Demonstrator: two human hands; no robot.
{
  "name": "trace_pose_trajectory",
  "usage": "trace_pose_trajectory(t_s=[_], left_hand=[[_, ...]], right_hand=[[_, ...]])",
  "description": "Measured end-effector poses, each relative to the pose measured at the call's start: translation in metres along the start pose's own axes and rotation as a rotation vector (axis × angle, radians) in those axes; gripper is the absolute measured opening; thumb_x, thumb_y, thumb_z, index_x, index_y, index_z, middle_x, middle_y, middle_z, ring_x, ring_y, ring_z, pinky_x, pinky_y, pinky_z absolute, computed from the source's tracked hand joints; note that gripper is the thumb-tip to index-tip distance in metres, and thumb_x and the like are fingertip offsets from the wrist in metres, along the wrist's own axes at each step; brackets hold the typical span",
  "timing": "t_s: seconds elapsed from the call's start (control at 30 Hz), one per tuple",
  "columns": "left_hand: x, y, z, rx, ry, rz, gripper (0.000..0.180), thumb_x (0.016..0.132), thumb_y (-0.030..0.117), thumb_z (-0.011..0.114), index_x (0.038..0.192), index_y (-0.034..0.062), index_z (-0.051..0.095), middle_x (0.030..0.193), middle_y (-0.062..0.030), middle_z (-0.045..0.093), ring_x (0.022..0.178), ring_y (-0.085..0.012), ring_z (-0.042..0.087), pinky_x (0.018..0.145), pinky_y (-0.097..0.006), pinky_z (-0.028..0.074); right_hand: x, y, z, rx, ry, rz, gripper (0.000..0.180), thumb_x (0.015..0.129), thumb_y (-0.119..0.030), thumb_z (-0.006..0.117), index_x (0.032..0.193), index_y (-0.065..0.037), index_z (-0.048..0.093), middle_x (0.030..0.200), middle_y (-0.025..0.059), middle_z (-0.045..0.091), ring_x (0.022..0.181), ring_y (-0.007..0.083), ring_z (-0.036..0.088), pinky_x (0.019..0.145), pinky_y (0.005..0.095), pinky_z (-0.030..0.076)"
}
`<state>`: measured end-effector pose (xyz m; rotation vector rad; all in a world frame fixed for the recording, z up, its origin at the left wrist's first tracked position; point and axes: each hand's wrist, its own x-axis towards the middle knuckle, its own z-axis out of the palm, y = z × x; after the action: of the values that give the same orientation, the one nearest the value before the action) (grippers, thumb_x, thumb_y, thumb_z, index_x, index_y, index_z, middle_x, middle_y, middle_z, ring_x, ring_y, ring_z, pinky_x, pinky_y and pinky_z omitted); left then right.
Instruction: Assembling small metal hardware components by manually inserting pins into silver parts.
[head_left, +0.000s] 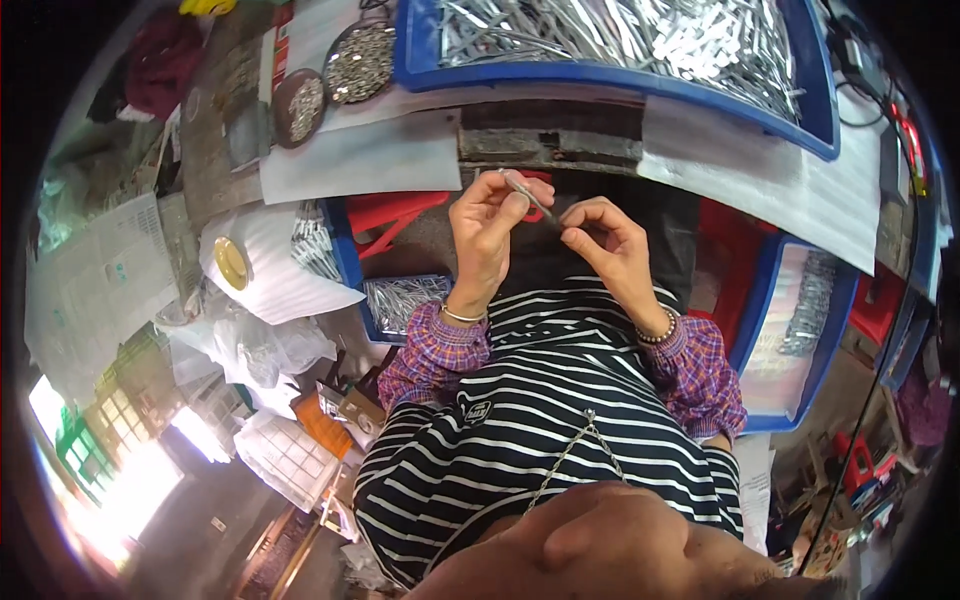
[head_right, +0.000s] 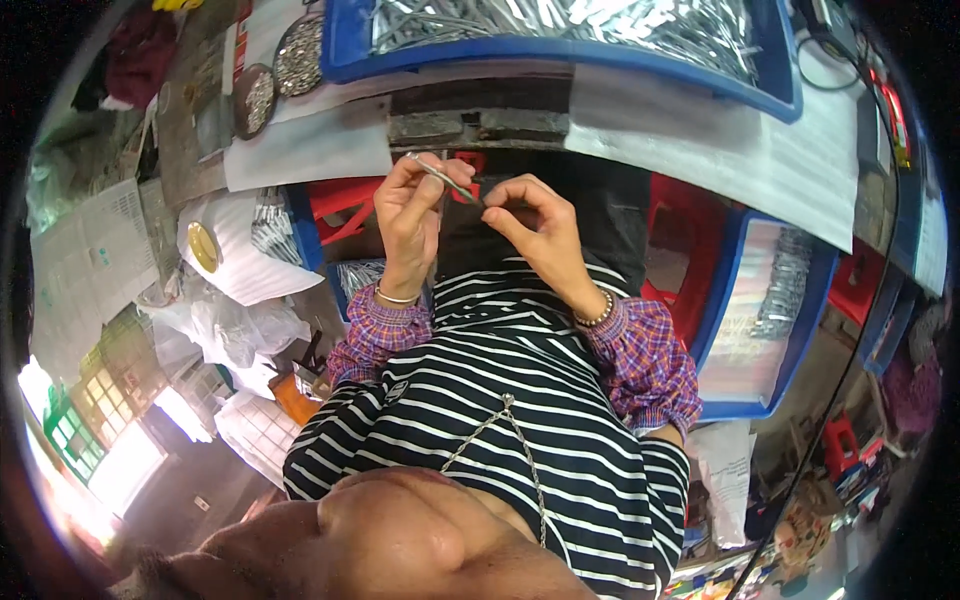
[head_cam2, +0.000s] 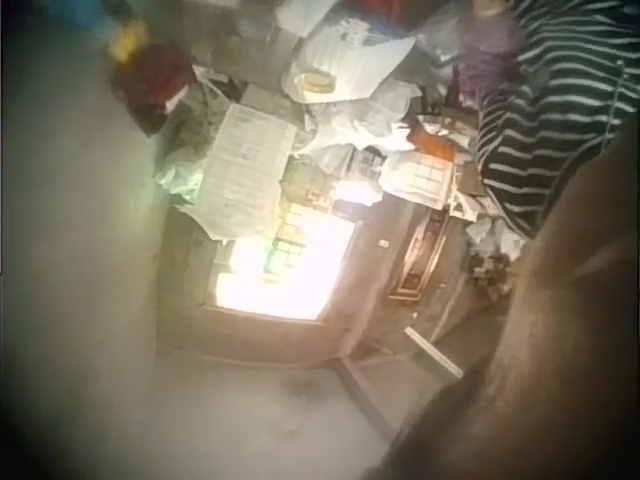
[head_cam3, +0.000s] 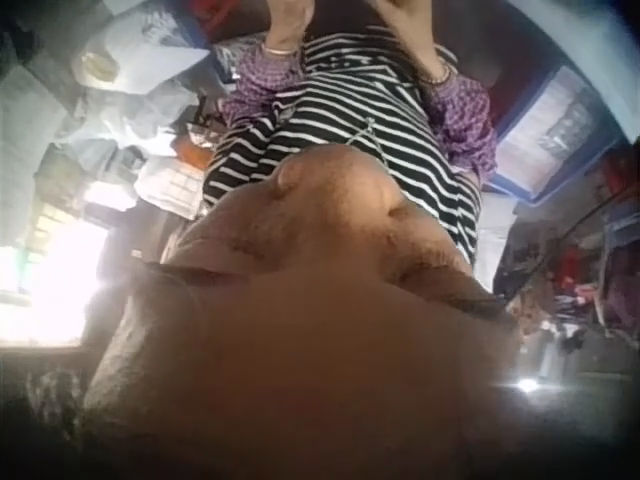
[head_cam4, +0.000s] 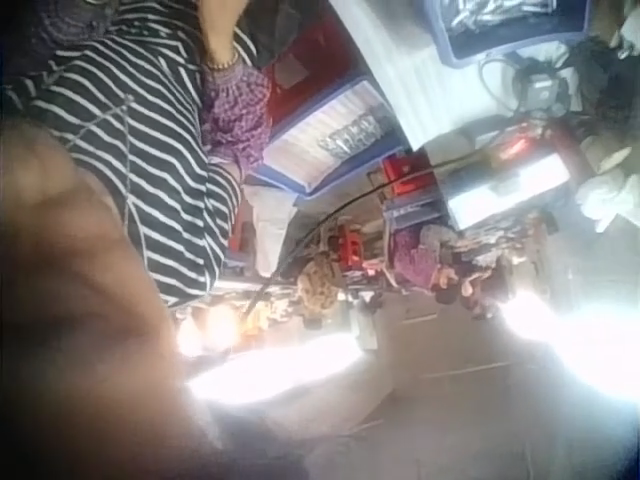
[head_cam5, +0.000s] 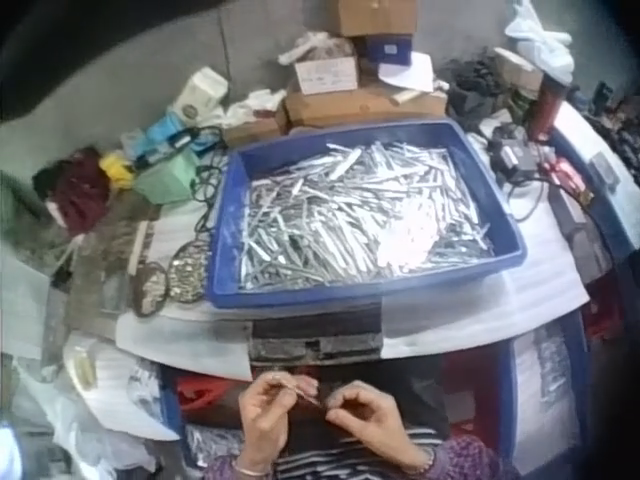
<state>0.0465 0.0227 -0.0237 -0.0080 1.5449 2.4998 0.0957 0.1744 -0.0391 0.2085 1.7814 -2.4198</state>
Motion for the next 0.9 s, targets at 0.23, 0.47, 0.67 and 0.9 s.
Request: trace_pose_trajectory(t_s=[0.23,0.47,0.67,0.9], left_hand=[[0.0,0.016,-0.035,0.149,0.122,0.013,0.016,0.086,0.005,0.058,0.099,-0.0031,0.058,0.081,-0.0096,0.061,0.067,-0.0137,0.056,0.063,-0.024,0.045],[-0.004,0.024,-0.055,0.115,0.173,0.079,0.014,0.084,0.0,0.058,0.098,-0.0023,0.058,0.083,-0.0095,0.062,0.065,-0.0115,0.054,0.061,-0.022,0.044],[-0.008,0.028,-0.067,0.13,0.248,0.084,0.012,0.085,-0.002,0.057,0.097,-0.0025,0.058,0.083,-0.0077,0.063,0.066,-0.0076,0.053,0.06,-0.019,0.043],[-0.007,0.029,-0.083,0.086,0.354,0.127,0.011,0.085,-0.003,0.056,0.095,-0.0023,0.058,0.083,-0.0069,0.063,0.069,-0.0074,0.055,0.059,-0.02,0.043]], right_hand=[[0.019,-0.032,0.004,-0.473,-0.098,-0.253,0.013,0.075,0.003,0.063,0.088,0.0,0.062,0.084,0.0082,0.061,0.072,0.014,0.06,0.06,0.0225,0.046],[0.069,-0.08,0.026,-0.838,-0.156,-0.601,0.016,0.072,0.003,0.064,0.087,-0.003,0.062,0.086,0.0098,0.06,0.073,0.0254,0.06,0.063,0.0307,0.048],[0.131,-0.098,0.073,-1.127,-0.247,-0.949,0.014,0.07,-0.003,0.064,0.084,-0.005,0.064,0.084,0.0049,0.058,0.074,0.0245,0.054,0.064,0.0343,0.046],[0.172,-0.092,0.143,-1.366,-0.39,-1.096,0.005,0.07,-0.006,0.063,0.075,-0.006,0.065,0.08,0.0031,0.055,0.079,0.0221,0.052,0.068,0.0336,0.044]])
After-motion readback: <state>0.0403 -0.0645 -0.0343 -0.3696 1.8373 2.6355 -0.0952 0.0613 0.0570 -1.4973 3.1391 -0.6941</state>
